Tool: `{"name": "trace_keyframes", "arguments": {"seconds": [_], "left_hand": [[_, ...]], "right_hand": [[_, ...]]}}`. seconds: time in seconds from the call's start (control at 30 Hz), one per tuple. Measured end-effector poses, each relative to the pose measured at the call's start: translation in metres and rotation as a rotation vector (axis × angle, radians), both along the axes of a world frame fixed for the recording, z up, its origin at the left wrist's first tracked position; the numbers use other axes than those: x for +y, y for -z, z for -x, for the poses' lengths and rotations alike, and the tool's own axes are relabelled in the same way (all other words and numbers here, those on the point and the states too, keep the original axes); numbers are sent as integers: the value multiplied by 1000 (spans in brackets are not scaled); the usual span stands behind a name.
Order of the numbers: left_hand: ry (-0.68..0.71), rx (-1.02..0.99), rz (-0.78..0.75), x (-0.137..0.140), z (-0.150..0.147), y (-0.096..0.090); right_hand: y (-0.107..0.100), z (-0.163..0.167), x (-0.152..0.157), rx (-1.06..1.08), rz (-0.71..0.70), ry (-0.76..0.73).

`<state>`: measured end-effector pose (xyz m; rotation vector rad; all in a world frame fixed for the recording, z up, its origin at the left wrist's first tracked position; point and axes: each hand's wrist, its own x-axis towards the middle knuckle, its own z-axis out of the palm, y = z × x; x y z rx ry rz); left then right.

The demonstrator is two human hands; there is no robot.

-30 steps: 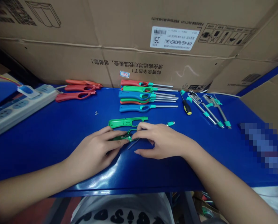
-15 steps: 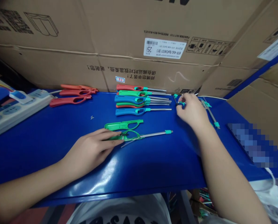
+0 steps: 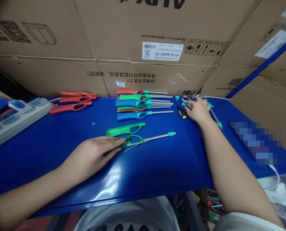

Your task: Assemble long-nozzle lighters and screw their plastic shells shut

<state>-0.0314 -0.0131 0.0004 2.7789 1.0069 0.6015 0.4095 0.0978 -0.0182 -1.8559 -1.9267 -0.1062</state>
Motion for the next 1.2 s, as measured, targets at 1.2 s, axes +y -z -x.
{"name": "trace_keyframes", "arguments": {"seconds": [1.2], "left_hand": [[-59,53,143,-3,-4,-4]], "right_hand": [[-22,132,-49,460,608,-495]]}}
